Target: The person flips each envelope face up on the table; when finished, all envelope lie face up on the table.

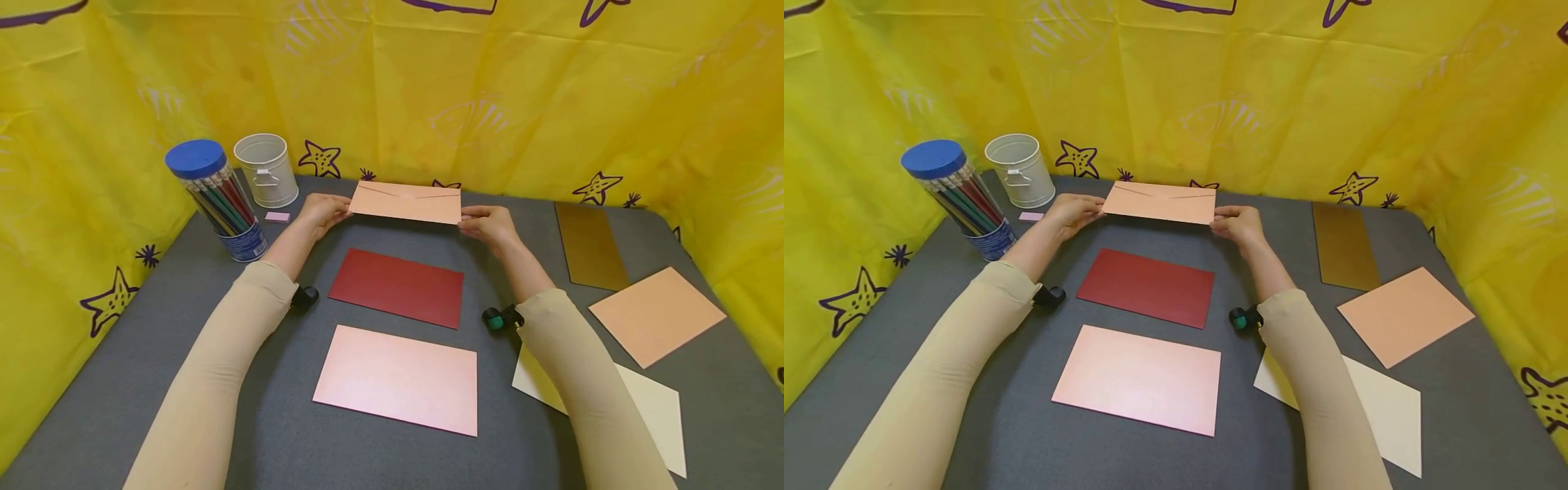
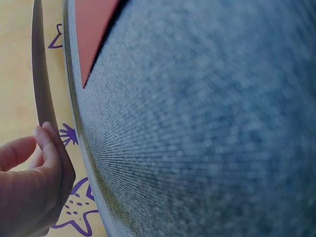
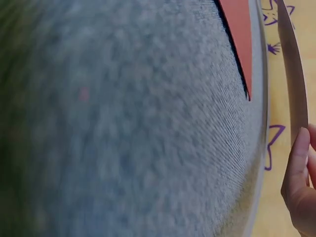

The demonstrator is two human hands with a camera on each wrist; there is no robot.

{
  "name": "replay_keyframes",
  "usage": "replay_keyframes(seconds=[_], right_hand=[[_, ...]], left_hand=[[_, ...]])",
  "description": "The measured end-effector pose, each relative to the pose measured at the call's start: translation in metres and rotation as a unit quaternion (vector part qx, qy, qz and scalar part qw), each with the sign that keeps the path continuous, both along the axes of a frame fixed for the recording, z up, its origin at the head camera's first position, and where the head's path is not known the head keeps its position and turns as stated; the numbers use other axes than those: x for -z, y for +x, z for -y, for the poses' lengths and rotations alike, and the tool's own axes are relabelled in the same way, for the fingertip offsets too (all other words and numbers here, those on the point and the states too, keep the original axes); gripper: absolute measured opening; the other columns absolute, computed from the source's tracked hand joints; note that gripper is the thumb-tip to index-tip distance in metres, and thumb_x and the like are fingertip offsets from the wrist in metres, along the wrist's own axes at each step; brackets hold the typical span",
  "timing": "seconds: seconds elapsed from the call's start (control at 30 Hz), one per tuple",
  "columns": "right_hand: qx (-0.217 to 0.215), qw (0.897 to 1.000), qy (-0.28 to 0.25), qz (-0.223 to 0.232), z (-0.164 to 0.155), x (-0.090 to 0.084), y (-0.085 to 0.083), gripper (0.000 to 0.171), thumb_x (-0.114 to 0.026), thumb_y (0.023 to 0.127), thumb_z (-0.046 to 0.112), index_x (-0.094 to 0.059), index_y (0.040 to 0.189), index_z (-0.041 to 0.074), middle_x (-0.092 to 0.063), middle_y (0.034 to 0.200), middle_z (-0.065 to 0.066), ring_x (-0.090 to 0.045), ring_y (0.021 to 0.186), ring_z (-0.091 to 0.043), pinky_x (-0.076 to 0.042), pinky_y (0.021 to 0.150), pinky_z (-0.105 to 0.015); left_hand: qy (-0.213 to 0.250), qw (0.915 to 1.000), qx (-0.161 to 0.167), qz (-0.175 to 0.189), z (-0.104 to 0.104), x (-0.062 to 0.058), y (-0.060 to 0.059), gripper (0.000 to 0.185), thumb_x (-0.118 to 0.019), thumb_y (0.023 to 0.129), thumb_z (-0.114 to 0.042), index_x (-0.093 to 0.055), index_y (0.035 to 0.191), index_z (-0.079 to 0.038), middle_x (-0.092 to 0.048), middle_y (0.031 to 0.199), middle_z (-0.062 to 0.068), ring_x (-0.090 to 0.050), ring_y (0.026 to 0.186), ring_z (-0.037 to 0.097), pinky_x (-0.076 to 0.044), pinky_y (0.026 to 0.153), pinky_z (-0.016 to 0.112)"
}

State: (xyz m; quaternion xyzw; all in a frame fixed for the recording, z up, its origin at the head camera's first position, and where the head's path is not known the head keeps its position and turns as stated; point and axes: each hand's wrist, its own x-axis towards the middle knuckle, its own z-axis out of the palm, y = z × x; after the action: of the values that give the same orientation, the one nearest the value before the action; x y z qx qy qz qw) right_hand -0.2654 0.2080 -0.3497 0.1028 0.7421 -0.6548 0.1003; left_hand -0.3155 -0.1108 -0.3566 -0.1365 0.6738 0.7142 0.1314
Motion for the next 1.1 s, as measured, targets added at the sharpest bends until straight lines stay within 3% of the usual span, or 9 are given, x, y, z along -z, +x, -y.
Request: replay_keyframes(seconds=[0.2,0.33,0.47,0.7,0.87,1.0,1.1], right_hand=[[-0.001,1.000,0.001,-0.002,0.0034,0.0066,-0.0036,0.049,-0.063,0.090,-0.006,-0.050,0.137,-0.010,-0.062,0.080,0.007,-0.066,0.068,-0.001,-0.059,0.074,-0.017],[-0.011,1.000,0.005,0.000,0.0049,0.0082,-0.0047,0.047,-0.060,0.091,-0.008,-0.049,0.137,-0.012,-0.060,0.096,-0.002,-0.065,0.070,-0.001,-0.059,0.075,-0.017],[-0.021,1.000,0.003,0.016,0.0057,0.0075,-0.0056,0.044,-0.056,0.094,-0.007,-0.048,0.137,-0.013,-0.058,0.105,-0.007,-0.065,0.070,-0.002,-0.059,0.074,-0.016],[-0.021,0.999,-0.013,0.033,0.0077,0.0057,-0.0057,0.042,-0.053,0.096,-0.005,-0.047,0.136,-0.016,-0.064,0.077,0.002,-0.067,0.069,-0.006,-0.061,0.078,-0.022],[-0.033,0.998,0.001,0.052,0.0067,0.0053,-0.0038,0.043,-0.053,0.097,-0.001,-0.046,0.138,-0.013,-0.063,0.095,-0.006,-0.068,0.075,-0.007,-0.060,0.084,-0.024],[-0.046,0.997,0.021,0.056,0.0055,0.0045,-0.0024,0.042,-0.050,0.100,0.004,-0.046,0.139,-0.011,-0.058,0.111,-0.012,-0.067,0.079,-0.007,-0.059,0.087,-0.023],[-0.050,0.997,0.024,0.055,0.0040,0.0029,-0.0022,0.042,-0.049,0.101,0.005,-0.045,0.139,-0.011,-0.060,0.109,-0.011,-0.068,0.080,-0.007,-0.058,0.091,-0.025]], left_hand=[[0.002,0.9998,-0.018,0.008,0.0006,0.0013,-0.0013,0.042,-0.052,0.094,0.008,-0.050,0.136,0.012,-0.056,0.103,0.011,-0.058,0.061,0.003,-0.056,0.065,0.012],[-0.006,0.9997,-0.024,0.010,0.0009,0.0015,-0.0007,0.040,-0.056,0.093,0.004,-0.052,0.132,0.012,-0.054,0.092,0.006,-0.057,0.062,0.004,-0.056,0.067,0.013],[-0.028,0.9993,-0.021,0.010,0.0012,0.0021,-0.0003,0.036,-0.057,0.092,0.003,-0.053,0.127,0.012,-0.051,0.092,0.004,-0.055,0.065,0.005,-0.056,0.068,0.013],[-0.061,0.9978,0.017,0.022,0.0009,0.0017,-0.0013,0.033,-0.053,0.094,0.002,-0.050,0.125,0.012,-0.049,0.098,0.006,-0.056,0.064,0.004,-0.057,0.072,0.013],[-0.080,0.9952,0.042,0.038,-0.0002,0.0007,-0.0005,0.035,-0.051,0.095,0.001,-0.047,0.128,0.010,-0.046,0.097,0.004,-0.053,0.067,0.004,-0.056,0.084,0.016],[-0.093,0.9940,0.042,0.039,-0.0012,-0.0008,0.0012,0.041,-0.051,0.095,-0.001,-0.046,0.134,0.011,-0.048,0.098,0.004,-0.052,0.063,0.002,-0.053,0.074,0.012],[-0.103,0.9931,0.040,0.038,-0.0020,-0.0022,0.0020,0.042,-0.052,0.095,-0.002,-0.047,0.135,0.010,-0.049,0.099,0.004,-0.052,0.066,0.002,-0.052,0.073,0.012]])
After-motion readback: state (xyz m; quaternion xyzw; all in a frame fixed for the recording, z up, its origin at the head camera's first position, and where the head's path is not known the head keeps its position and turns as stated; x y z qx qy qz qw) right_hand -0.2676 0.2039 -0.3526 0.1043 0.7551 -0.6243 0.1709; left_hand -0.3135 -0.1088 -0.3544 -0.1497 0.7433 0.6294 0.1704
